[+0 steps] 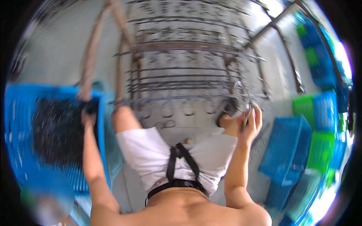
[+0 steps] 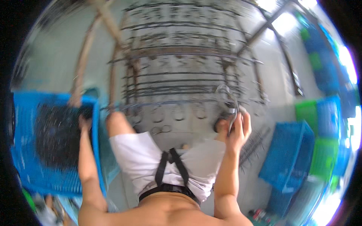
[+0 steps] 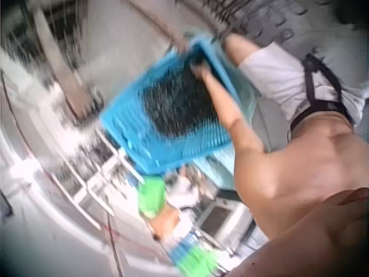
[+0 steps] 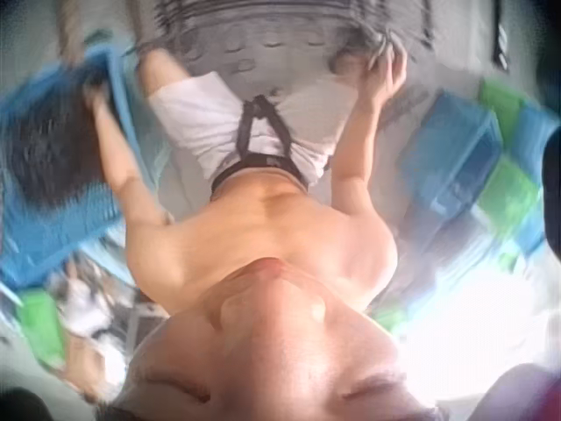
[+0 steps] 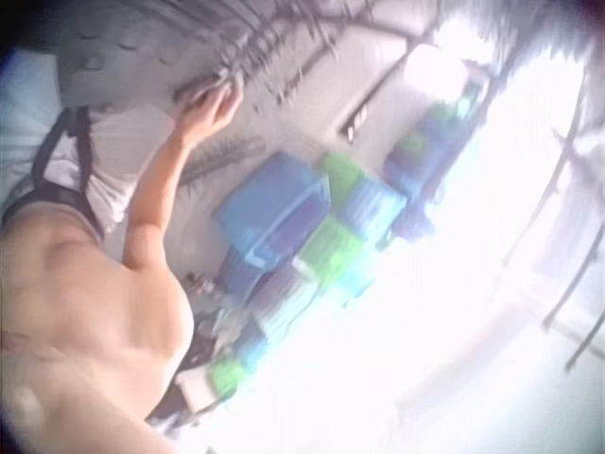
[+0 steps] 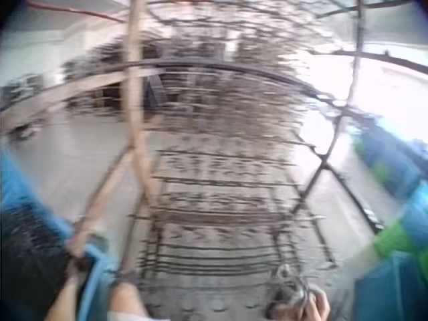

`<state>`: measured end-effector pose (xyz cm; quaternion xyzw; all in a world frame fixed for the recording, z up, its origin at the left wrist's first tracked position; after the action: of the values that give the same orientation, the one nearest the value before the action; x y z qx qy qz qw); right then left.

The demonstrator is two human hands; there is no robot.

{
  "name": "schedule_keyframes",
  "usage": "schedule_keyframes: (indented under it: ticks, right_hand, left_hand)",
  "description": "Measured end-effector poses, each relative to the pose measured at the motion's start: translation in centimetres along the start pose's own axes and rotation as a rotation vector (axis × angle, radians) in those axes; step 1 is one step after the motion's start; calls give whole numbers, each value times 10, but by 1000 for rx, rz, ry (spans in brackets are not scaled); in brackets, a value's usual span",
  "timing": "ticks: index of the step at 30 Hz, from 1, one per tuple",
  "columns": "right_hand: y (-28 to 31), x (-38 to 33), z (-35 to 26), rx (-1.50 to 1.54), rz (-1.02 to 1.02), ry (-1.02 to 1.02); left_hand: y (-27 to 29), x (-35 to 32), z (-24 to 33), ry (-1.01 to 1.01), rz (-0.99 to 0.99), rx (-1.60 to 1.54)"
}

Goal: The person repeatedly picks small metal hooks from a blue basket and attaches them to a multi-tiered metal rack. The person handles the hooks one at a time, placing them onto horizontal bars of the rack.

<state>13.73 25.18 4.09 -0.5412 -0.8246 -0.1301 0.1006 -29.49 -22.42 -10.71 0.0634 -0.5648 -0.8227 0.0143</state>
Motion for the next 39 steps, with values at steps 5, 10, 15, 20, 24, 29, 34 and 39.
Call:
schedule_keyframes:
  ticks: [5,10,15,20,24,29,34,39]
  right_hand:
    - [13,45,40,265,450,-133]
    - [32,44,73,282,624,-196]
    - [16,52,67,415,522,-308]
    - [28,60,69,479,474,-361]
    - [18,61,74,467,421,-308]
    - [-1,51,56,-26,340,-198]
    - [7,59,49,-336,300,-97]
    - [17,63,54,-325,368,-33]
  left_hand:
    - [-101,64,-86,-3,-498,-682]
    - [-57,67,-49,-19,-467,-33]
    - [1,70,-68,93,-293,-510]
    - [74,-40,42,147,-152,-1121]
    - [93,-40,3,70,-145,-1241]
    - [120,-110,35,-103,-454,-1709]
    - [124,-190,95,-155,-831,-1854]
    - [98,-241,143,43,-1125,-1819]
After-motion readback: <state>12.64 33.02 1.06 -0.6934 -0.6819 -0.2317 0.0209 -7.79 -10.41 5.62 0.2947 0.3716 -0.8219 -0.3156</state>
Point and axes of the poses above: each hand's wrist, its own x-axis towards the middle knuckle, its own y-axis out of the back of the hand, z = x × y, the point moved 3 cm from there along x, towards the middle knuckle, and after that the axes turned 5 degrees about y, right-handed, at the moved point
